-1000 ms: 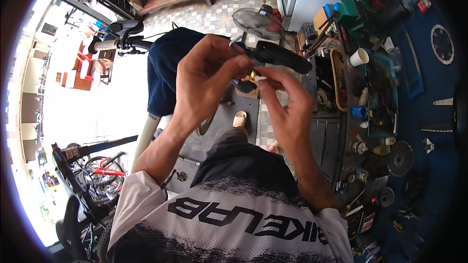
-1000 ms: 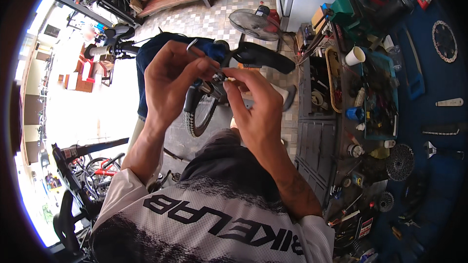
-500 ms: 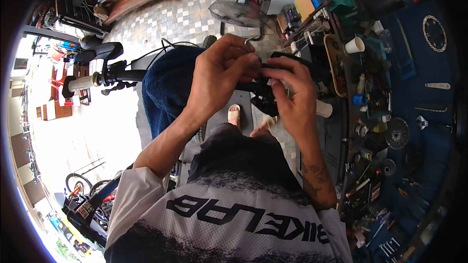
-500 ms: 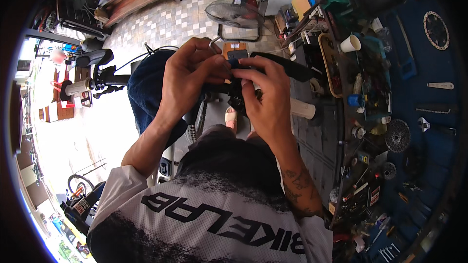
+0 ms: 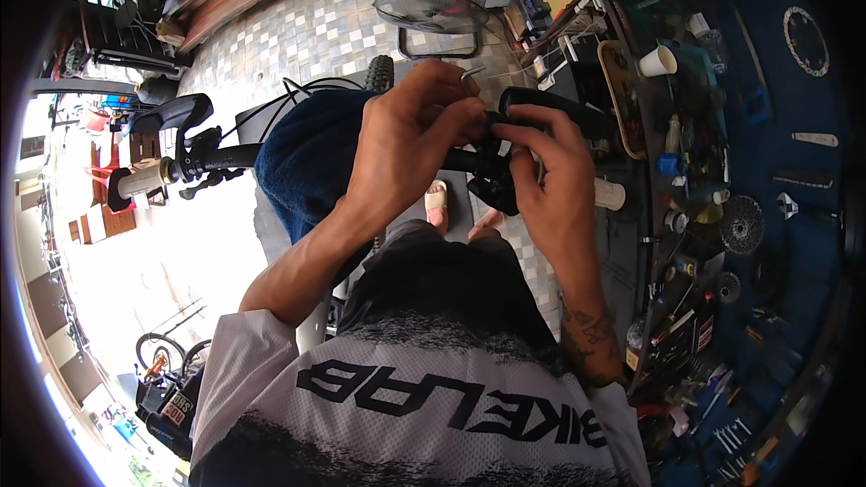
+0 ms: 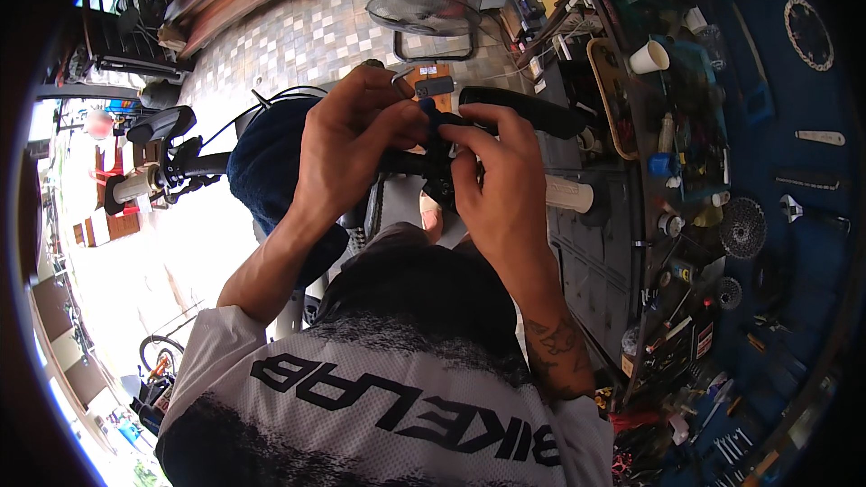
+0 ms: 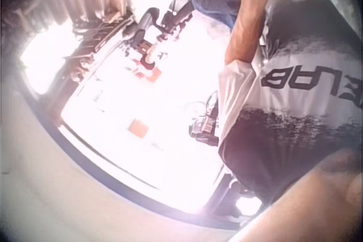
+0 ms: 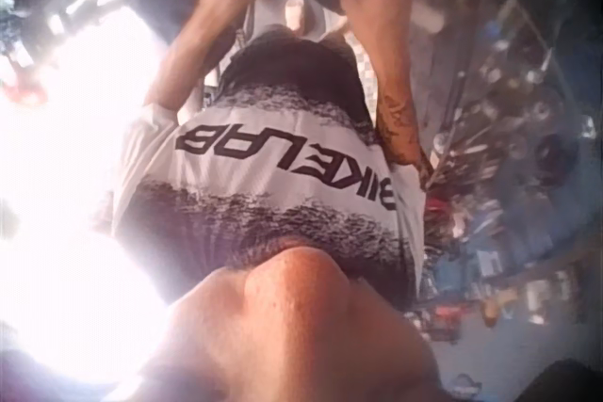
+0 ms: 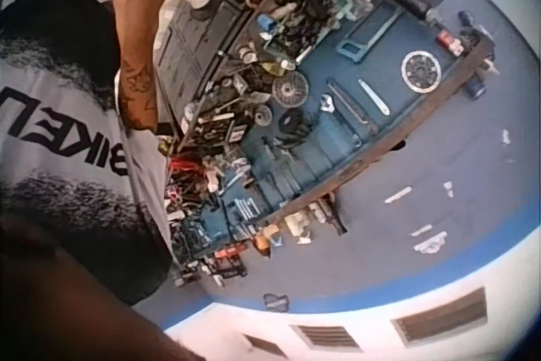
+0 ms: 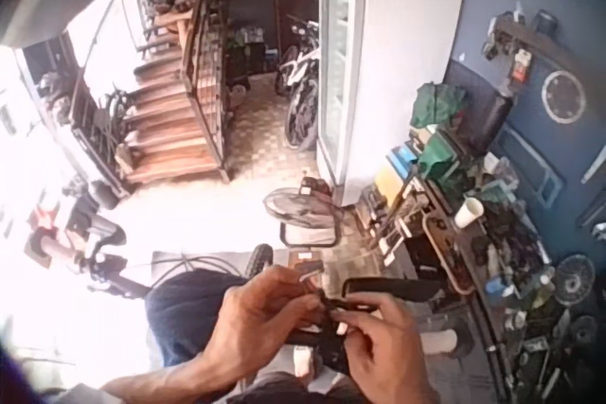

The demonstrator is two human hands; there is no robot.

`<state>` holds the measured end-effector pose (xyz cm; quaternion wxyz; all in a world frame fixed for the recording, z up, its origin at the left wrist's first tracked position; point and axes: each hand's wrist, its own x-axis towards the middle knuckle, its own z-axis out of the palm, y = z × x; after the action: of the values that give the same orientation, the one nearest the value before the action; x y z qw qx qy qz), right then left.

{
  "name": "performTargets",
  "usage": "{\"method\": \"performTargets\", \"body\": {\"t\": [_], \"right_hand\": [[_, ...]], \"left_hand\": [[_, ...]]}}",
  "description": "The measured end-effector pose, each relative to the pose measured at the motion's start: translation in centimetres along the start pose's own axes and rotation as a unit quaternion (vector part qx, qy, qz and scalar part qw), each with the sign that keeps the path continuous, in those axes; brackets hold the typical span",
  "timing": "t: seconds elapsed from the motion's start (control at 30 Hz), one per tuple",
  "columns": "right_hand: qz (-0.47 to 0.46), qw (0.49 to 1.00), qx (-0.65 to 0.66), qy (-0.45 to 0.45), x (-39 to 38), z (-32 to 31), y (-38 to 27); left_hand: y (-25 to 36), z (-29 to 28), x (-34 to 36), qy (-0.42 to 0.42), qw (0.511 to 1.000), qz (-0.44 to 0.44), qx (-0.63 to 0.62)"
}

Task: The person works on a bicycle's handlebar and brake assembly in a workshop. They use a syringe to inject fluid into the brake system, wipe the handlebar with a cloth, and adjust components with an Allen key. The bicycle is mounted on a repair stand.

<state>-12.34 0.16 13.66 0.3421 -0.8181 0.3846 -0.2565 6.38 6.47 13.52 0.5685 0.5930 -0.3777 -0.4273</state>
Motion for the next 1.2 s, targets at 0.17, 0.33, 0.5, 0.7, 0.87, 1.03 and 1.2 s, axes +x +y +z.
{"method": "performTargets", "body": {"t": [0.17,0.33,0.5,0.7,0.87,1.03,1.2], "right_hand": [[-0.067,0.991,-0.115,-0.009,0.5,0.0,0.6],[-0.059,0.992,-0.108,-0.035,1.2,0.1,1.2],[-0.052,0.995,0.079,0.036,2.7,-0.4,1.0],[-0.046,0.946,0.318,-0.048,4.9,-1.9,1.3],[0.092,0.906,0.381,-0.159,6.0,-2.5,1.2],[0.065,0.954,0.238,-0.167,7.1,-2.7,-0.3],[0.219,0.871,0.357,-0.257,7.6,-3.7,0.0]], "left_hand": [[0.2,0.3,0.1,0.009,1.000,0.017,0.001],[0.2,0.2,0.3,-0.013,0.998,0.010,0.055],[0.2,0.3,0.3,-0.014,0.993,0.060,0.104],[0.9,0.5,0.5,-0.030,0.969,0.110,0.219],[0.6,0.0,0.5,-0.027,0.964,0.130,0.230],[0.0,-0.3,0.5,-0.051,0.961,0.143,0.233],[-0.5,-1.0,0.7,-0.001,0.913,0.280,0.297]]}}
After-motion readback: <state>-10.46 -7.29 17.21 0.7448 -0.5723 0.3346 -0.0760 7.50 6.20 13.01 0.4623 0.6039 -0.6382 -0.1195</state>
